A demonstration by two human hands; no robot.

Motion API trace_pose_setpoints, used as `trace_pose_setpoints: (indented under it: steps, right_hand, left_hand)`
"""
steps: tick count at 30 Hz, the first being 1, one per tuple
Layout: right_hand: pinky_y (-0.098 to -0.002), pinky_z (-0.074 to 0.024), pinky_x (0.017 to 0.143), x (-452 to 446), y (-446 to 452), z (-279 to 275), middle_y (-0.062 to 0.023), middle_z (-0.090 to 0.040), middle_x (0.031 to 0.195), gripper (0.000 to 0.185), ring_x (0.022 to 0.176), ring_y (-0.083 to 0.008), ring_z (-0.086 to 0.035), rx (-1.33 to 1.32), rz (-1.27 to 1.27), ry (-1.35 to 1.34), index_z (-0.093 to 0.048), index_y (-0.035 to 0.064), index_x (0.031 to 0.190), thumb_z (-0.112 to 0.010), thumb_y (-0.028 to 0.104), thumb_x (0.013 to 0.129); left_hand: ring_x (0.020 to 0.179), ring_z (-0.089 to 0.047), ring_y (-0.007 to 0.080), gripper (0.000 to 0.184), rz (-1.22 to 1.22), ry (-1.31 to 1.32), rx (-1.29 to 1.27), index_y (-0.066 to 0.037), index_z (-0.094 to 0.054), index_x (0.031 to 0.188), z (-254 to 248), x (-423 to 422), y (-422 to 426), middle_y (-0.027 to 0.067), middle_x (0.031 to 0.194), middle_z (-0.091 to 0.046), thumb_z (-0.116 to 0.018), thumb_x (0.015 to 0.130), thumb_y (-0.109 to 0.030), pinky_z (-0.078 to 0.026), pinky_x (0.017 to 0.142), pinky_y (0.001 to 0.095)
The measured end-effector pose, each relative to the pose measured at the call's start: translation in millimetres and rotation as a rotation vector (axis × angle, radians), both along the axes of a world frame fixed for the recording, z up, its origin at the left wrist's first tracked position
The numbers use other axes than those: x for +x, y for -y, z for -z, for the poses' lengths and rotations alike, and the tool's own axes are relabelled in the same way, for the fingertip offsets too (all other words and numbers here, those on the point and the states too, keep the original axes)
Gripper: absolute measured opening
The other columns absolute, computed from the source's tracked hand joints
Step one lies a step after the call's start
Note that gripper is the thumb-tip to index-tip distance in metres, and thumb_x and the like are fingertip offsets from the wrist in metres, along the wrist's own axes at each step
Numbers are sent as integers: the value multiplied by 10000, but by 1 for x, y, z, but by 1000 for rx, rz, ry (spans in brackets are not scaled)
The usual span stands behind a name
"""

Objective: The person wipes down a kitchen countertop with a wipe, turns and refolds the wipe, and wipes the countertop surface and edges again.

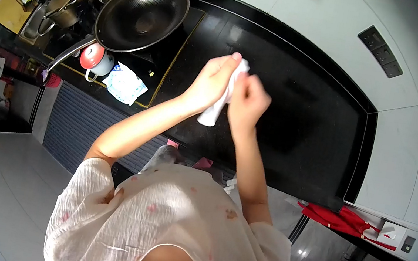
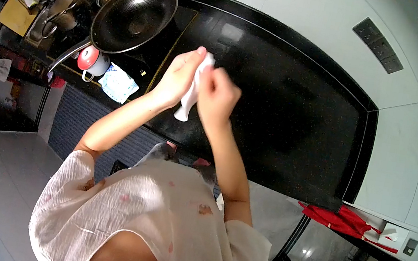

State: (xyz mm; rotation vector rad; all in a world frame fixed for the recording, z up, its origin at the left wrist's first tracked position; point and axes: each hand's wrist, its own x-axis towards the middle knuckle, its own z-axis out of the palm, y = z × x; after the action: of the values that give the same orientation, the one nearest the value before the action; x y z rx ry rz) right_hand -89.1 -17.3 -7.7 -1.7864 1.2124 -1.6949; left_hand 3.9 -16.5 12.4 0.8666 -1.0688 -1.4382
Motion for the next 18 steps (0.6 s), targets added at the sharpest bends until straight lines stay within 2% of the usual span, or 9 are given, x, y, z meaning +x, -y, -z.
trace_pose_setpoints:
  steps: [1,3,8,9,11,13,15,17,18]
  right_hand:
    - [-269,-341,373,3,-7,0,-106,-429,447,255,364,-153,-446,-53,-21,-41,-434,14,542,-570,77,747]
    - [-234,-262,366,1,3,-12,-59,-340,416,287,390,-56,-310,-87,13,25,-397,-2,531,-548,63,767]
    - [-238,-251,360,-5,-6,11,-55,-325,413,293,385,-57,-301,-84,-12,-35,-385,1,524,-521,45,779]
    - [-235,-254,361,-7,-5,5,-57,-325,413,294,385,-57,-303,-86,15,-5,-385,2,521,-529,45,773]
    - [-231,-260,363,-14,6,-13,-60,-325,413,297,384,-56,-308,-84,80,54,-385,6,515,-545,47,762]
    - [-229,-265,365,-19,4,0,-62,-333,415,293,385,-56,-315,-50,73,58,-393,13,515,-562,43,752]
    - [-228,-263,364,-15,-12,9,-60,-336,417,291,386,-54,-317,-123,58,-7,-397,17,517,-561,43,756]
    - [-232,-258,364,-17,-7,-1,-62,-340,419,297,387,-56,-314,-165,46,43,-395,17,521,-550,58,771]
    - [-234,-256,364,-24,2,-6,-62,-339,418,302,387,-58,-310,-90,52,77,-391,14,521,-541,64,778]
  left_hand:
    - [573,-390,18,348,9,87,-39,-43,-489,705,8,5,5,-32,615,-447,-326,903,-278,-344,512,174]
    - [571,-389,25,353,-11,-16,-129,-40,-487,702,11,-11,-1,-31,614,-448,-327,903,-282,-352,522,177]
    - [544,-359,6,368,-21,87,-10,-69,-444,621,13,-6,1,-48,574,-429,-333,901,-281,-293,452,176]
    - [556,-368,13,355,47,-71,-56,-55,-467,648,25,-14,-2,-49,593,-444,-340,901,-268,-316,481,174]
    - [569,-384,22,344,-70,41,-101,-39,-492,681,10,-30,-13,-49,611,-459,-345,900,-261,-338,516,175]
    - [615,-401,20,335,48,66,-92,-33,-502,717,6,-22,-10,-36,645,-473,-340,902,-260,-351,553,175]
    - [622,-403,20,339,124,56,-1,-29,-500,717,12,-13,-7,-33,650,-473,-337,902,-261,-353,558,176]
    - [614,-410,23,341,66,-78,-129,-30,-499,709,27,-30,-14,-35,642,-471,-336,900,-260,-357,560,179]
    - [617,-418,24,340,46,93,-47,-32,-500,702,12,-33,-21,-33,642,-475,-335,900,-254,-361,566,181]
